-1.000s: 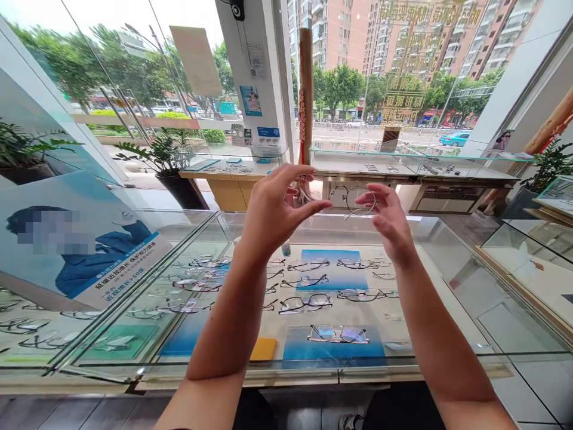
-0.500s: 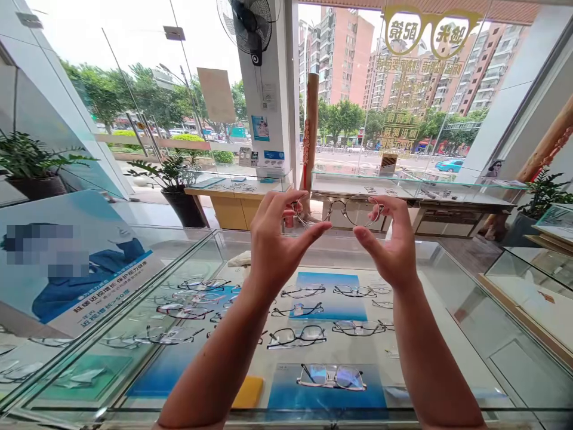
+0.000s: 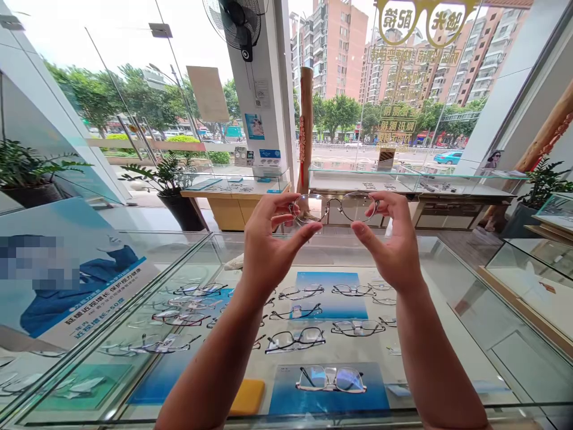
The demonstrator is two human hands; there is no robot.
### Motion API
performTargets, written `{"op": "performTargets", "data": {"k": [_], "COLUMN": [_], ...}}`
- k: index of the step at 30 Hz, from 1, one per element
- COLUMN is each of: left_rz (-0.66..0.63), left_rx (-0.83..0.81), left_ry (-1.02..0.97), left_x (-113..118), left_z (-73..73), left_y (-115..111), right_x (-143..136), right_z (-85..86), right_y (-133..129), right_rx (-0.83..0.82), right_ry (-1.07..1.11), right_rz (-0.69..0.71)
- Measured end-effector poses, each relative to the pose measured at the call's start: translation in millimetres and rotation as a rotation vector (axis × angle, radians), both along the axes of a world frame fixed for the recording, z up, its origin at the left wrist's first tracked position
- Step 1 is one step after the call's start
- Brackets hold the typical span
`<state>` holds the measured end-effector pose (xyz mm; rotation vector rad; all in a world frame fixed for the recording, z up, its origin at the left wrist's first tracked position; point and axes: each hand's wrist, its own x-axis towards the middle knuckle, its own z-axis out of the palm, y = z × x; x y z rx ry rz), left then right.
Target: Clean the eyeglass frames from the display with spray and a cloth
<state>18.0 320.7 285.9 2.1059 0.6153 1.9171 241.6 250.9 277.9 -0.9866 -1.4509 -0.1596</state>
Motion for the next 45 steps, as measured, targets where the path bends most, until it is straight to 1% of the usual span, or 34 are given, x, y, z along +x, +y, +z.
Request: {"op": "performTargets", "data": {"k": [5, 12, 18, 25, 29, 33, 45], "left_rz": [-0.001, 0.041, 0.072, 0.136, 0.117, 0.083, 0.068], "left_rx": [-0.009, 0.02, 0.034, 0.069, 0.06, 0.014, -0.07], "left_ry": [0.015, 0.005, 0.031, 0.057, 0.054, 0.071, 0.022], "left_x": [0, -3, -3, -6, -6, -5, 0], "left_z": [-0.6, 1.1, 4.0, 5.7, 5.6, 4.3, -1.2], "left_y": [2, 0, -5, -5, -4, -3, -1], "right_x": [-1, -4, -6, -9, -11, -13, -11], "right_z": [2.9, 3.4, 4.5, 6.9, 6.7, 6.2, 7.1], "right_y": [-4, -8, -11, -15, -16, -17, -17], "right_rx": [-0.026, -0.042, -0.019, 0.052, 0.058, 0.068, 0.072], "right_ry": [0.004, -0.013, -0.034, -0.076, -0.065, -0.055, -0.065], "right_rz": [0.012, 0.01, -0.02, -0.06, -0.06, -0.08, -0.132]}}
